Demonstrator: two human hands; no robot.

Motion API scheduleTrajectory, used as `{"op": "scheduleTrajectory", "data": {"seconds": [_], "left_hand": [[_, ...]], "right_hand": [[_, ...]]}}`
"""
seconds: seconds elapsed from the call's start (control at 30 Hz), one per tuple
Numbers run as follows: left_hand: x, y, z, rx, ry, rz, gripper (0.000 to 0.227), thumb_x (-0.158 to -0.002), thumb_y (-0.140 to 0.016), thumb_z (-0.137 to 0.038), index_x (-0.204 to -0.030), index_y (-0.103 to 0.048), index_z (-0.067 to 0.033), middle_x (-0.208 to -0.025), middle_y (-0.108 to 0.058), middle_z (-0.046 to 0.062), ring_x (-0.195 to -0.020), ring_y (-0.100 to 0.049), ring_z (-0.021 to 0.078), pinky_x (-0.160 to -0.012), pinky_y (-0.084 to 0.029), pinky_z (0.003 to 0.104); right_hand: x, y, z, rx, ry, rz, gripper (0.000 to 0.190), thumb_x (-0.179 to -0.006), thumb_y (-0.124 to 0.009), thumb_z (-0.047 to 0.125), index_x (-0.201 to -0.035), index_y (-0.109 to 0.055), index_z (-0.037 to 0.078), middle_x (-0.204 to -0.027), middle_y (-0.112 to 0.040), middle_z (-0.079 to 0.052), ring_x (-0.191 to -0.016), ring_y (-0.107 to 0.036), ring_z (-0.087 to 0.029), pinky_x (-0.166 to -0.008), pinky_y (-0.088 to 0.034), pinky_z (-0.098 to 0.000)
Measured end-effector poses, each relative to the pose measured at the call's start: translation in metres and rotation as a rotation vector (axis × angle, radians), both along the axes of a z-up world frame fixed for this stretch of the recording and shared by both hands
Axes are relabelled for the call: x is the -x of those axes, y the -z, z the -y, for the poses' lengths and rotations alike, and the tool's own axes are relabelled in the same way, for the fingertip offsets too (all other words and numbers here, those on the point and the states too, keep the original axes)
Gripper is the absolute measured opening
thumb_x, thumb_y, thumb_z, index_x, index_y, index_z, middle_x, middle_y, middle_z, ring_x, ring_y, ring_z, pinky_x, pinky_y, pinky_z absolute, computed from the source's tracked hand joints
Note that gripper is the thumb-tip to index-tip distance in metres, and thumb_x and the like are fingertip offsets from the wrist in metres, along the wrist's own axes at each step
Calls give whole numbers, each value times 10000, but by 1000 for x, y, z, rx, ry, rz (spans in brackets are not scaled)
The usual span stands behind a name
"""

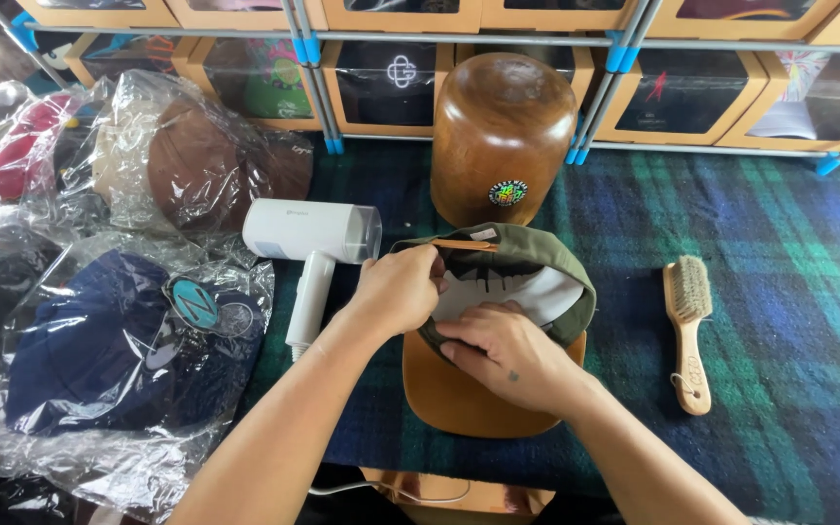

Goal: Brushing and steaming a camouflage hat to clean and shape it before inserting a plastic shaper.

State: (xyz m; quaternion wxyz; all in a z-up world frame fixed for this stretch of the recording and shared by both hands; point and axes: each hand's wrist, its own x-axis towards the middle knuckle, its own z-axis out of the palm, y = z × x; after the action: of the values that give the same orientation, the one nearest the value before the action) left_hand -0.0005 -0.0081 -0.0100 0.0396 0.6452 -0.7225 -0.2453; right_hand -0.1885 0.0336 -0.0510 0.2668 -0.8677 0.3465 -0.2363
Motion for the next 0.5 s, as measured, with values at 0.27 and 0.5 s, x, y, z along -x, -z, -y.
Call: {"op": "scheduleTrajectory", "data": {"seconds": [0.27, 0.5], "left_hand": [[3, -17, -4, -10, 75, 49, 255, -1003, -496, -191, -1159, -690, -135, -1009, -750, 84, -1057, -678, 368, -1053, -344, 512], [-3, -27, -1, -59, 108, 116, 305, -987, -447, -52, -1085, -735, -78, -907, -759, 111, -980, -680, 385, -1122, -250, 551]], "right_hand": [[9, 28, 9, 223, -40, -4, 321, -979, -624, 186, -1284, -719, 162, -818, -662, -97, -819, -667, -344, -734, -473, -403], [8, 30, 9, 536, 124, -200, 214, -932, -671, 333, -1072, -763, 200, -787, -677, -28, -803, -670, -258, -711, -506, -375]]}}
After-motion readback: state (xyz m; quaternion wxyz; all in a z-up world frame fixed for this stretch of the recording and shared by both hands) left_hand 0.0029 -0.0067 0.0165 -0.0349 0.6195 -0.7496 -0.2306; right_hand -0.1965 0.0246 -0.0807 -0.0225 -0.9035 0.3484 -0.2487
